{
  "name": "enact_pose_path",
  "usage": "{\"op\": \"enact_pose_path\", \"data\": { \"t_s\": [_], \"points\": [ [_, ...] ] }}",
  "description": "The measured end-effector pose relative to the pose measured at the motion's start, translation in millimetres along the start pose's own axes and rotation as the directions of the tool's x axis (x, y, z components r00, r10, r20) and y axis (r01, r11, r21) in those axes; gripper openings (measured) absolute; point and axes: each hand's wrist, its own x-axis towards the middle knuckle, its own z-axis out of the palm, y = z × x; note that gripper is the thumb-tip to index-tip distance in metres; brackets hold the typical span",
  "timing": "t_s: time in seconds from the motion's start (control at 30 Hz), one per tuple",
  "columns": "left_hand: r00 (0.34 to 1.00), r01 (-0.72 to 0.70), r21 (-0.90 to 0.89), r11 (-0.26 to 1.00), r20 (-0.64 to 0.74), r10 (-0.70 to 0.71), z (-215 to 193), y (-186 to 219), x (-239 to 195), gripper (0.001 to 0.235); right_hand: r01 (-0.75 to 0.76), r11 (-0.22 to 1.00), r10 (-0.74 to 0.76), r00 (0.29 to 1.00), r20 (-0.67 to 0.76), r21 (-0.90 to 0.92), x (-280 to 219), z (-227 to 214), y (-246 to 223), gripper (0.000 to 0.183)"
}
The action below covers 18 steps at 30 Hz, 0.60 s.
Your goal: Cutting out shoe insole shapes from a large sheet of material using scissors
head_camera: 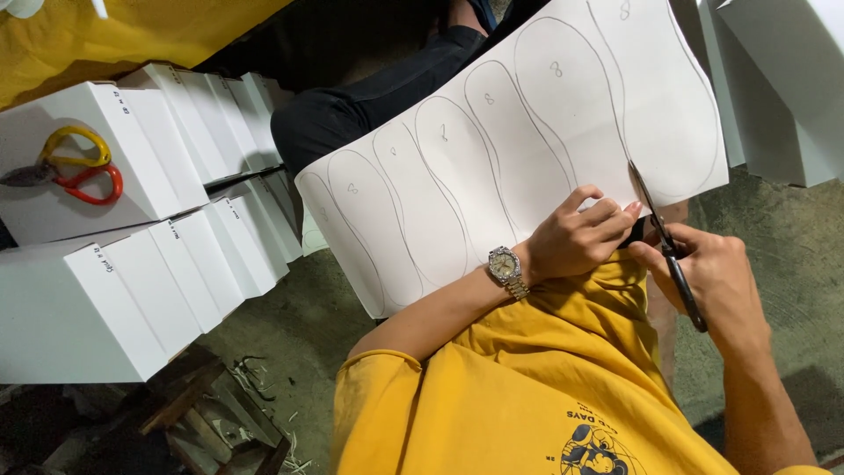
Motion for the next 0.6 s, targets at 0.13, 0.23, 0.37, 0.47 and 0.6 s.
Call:
{"op": "enact_pose_path", "data": {
  "t_s": [0.13, 0.23, 0.37, 0.47, 0.6],
  "points": [
    [1.000, -0.001, -0.004, 1.000, 0.011, 0.001, 0, 0, 0, 0.014, 0.035, 0.998, -0.035, 0.999, -0.004, 0.060, 2, 0, 4, 0.033],
    [1.000, 0.003, -0.011, 1.000, 0.003, -0.003, 0, 0, 0, 0.013, 0.007, 0.998, -0.007, 1.000, -0.003, 0.060, 3, 0, 6, 0.036],
    [1.000, -0.004, -0.019, 1.000, 0.001, 0.004, -2, -1, 1, 0.014, 0.066, 0.997, -0.064, 0.998, -0.023, 0.050, 6, 1, 7, 0.044],
    [1.000, -0.010, -0.017, 1.000, 0.013, 0.010, -3, -1, 0, 0.016, 0.068, 0.997, -0.067, 0.998, -0.017, 0.046, 8, 0, 5, 0.043],
    [1.000, -0.009, -0.023, 1.000, 0.025, 0.009, 0, 0, -2, 0.017, 0.078, 0.997, -0.078, 0.997, -0.014, 0.024, 13, 1, 12, 0.040]
  ]
}}
